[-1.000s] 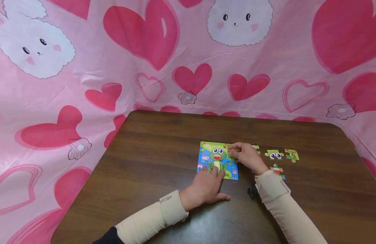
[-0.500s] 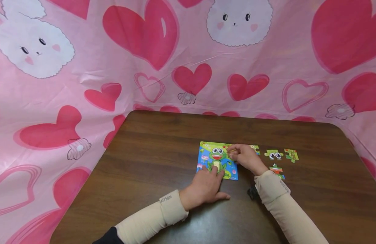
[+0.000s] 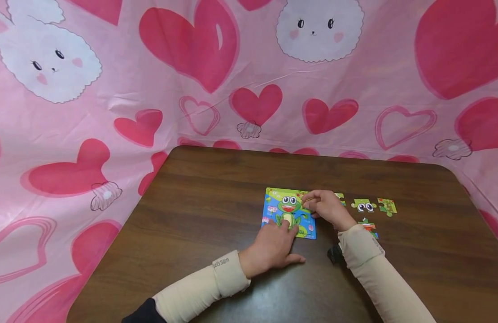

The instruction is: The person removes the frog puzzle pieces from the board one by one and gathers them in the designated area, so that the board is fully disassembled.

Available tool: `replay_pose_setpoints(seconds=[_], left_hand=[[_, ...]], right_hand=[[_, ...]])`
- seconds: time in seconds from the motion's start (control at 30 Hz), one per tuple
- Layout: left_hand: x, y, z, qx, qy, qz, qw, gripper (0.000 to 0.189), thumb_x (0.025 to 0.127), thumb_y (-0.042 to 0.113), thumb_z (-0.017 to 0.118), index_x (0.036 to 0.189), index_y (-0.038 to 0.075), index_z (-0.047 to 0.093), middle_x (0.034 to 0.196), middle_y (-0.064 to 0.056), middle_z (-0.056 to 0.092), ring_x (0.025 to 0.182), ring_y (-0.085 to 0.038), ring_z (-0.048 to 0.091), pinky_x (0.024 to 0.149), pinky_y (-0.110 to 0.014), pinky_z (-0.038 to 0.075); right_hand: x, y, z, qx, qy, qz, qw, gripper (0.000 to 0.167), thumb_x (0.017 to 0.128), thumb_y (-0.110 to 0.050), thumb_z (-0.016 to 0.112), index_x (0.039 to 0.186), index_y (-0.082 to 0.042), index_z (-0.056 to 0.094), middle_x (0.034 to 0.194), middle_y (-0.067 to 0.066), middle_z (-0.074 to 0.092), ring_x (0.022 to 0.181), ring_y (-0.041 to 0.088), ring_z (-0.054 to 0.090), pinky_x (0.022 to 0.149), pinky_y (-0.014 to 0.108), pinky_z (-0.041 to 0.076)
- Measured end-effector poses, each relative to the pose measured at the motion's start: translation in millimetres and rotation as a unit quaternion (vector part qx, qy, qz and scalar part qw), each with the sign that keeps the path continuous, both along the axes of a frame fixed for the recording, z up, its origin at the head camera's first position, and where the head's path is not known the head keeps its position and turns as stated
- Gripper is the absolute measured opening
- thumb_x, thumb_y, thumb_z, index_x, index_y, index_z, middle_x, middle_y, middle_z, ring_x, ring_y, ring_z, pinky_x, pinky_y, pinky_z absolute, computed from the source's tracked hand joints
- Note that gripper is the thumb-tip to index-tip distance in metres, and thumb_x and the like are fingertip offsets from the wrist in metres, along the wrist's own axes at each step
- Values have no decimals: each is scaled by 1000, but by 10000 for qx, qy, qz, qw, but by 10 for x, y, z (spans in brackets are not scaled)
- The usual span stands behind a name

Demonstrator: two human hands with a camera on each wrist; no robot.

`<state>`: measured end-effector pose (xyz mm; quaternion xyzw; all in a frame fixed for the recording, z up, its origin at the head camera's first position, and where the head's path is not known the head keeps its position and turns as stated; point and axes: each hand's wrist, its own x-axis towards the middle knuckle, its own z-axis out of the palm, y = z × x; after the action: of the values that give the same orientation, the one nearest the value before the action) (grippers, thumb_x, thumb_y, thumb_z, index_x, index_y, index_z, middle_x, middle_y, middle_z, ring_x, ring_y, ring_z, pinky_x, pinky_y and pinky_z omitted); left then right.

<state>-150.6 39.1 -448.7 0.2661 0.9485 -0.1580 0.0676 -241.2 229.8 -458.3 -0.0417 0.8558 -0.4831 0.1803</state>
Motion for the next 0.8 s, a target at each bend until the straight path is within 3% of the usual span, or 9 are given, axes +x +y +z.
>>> replay_pose_setpoints(seconds=[0.27,0.6,0.8], left_hand=[[17,6,29,-26,-55,99,9999,87,81,91,41,146,33,49,139,3,59,105,-23,69,69,-27,54],[26,5,31,-64,63,70,9999,88,80,92,41,145,33,50,140,4,59,100,-21,70,68,-27,54],[30,6,24,-27,69,111,9999,88,79,92,42,145,34,50,141,4,59,105,-24,69,68,-27,54]], right_hand=[[-15,-2,-8,-103,-89,-87,9999,32,102,-16,62,127,4,63,113,15,72,87,15,65,75,30,60],[-15,-6,-17,-171,-197,-255,9993,35,101,-17,63,129,4,62,116,15,71,88,16,64,76,30,59],[-27,3,-37,-172,-301,-361,9987,34,101,-18,62,129,2,64,116,11,70,89,17,63,77,30,59]])
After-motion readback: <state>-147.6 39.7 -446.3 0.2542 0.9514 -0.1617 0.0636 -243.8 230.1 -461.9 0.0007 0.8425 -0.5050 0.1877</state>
